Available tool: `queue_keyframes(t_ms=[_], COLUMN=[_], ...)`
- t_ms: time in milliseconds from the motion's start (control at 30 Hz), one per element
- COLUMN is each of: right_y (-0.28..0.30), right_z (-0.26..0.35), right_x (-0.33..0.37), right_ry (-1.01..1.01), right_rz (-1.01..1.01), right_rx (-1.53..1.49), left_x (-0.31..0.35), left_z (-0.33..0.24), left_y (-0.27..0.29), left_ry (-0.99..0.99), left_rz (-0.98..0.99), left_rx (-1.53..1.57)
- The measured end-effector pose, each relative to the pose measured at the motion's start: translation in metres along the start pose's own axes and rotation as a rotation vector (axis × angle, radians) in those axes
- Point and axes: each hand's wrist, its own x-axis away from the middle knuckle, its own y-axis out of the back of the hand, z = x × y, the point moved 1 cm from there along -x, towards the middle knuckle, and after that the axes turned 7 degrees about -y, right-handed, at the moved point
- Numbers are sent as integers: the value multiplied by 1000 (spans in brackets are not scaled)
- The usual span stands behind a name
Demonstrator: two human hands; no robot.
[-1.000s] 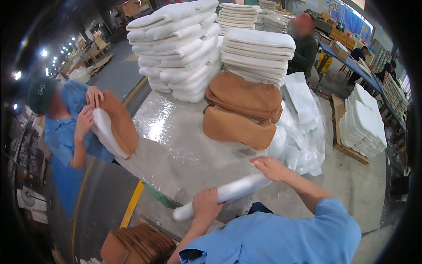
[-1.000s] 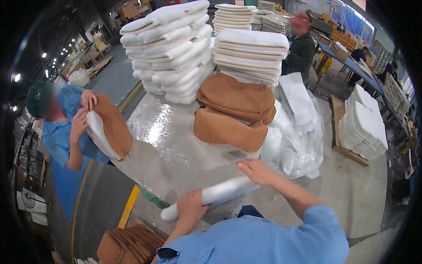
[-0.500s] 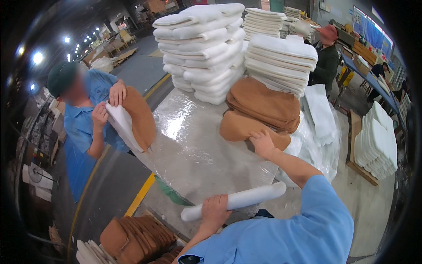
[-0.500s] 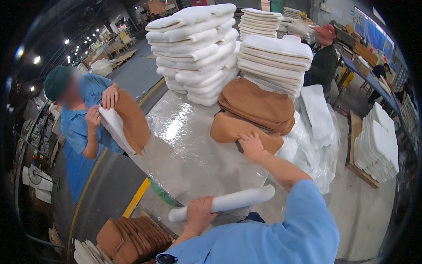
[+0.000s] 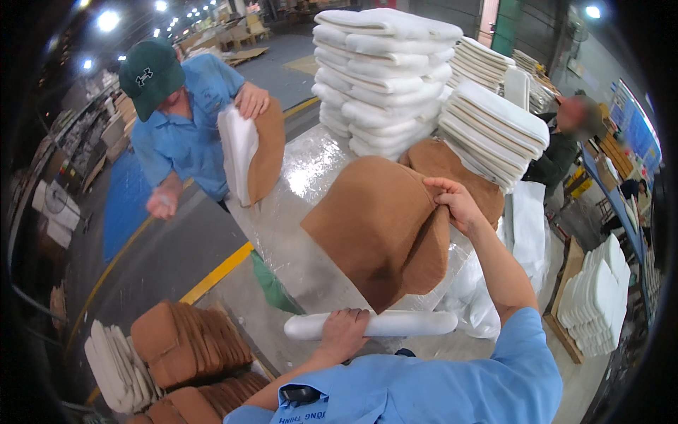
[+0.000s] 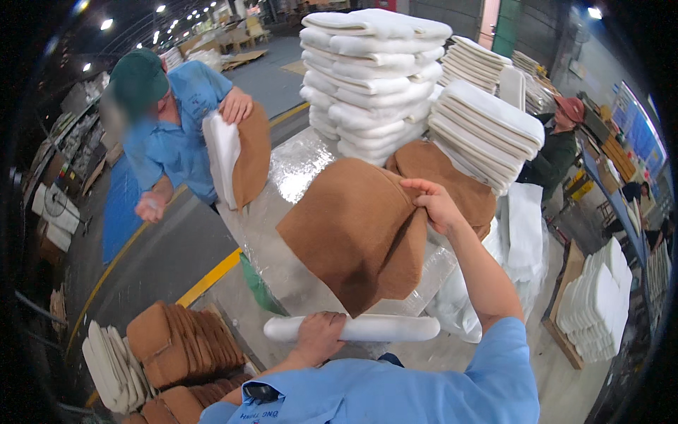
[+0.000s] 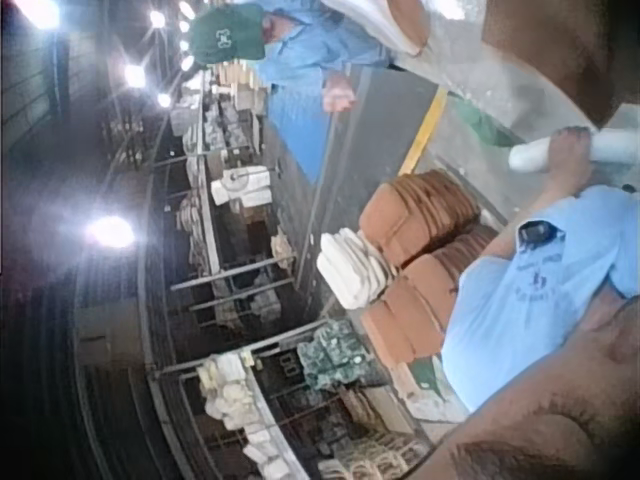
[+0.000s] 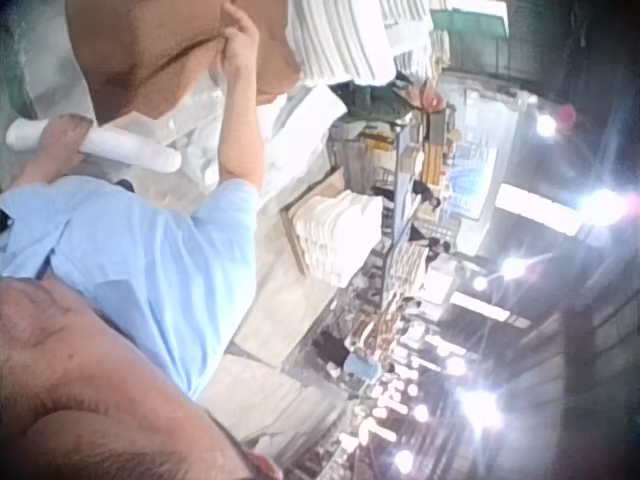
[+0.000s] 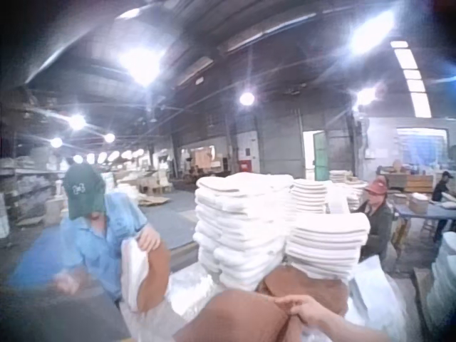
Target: The person inserts white pillow inserts into brown pillowcases, folds the edges, and stacks the finished pillows on a table. The person repeats this process for multiple units in a factory setting.
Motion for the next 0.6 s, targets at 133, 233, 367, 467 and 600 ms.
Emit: queue_keyframes(t_ms=[133,233,367,467,600], right_y=[90,111,76,78,99], right_z=[-82,-124,-172,-208,-215], right_x=[-13,-8,17,46,48], right_ry=[-82,-197,-367,-308,-165], right_rz=[-298,-411,-270,-286,-410], right_rx=[446,639,942,1302,1098], left_x=[-3,2,14,9,4], left_z=[-7,-7,-9,-6,-5], left_y=[3,1,-1,-4,-3], left_ry=[-46,-28,33,7,-26], left_rz=[26,17,2,41,11], left_rx=[60,66,39,31,51])
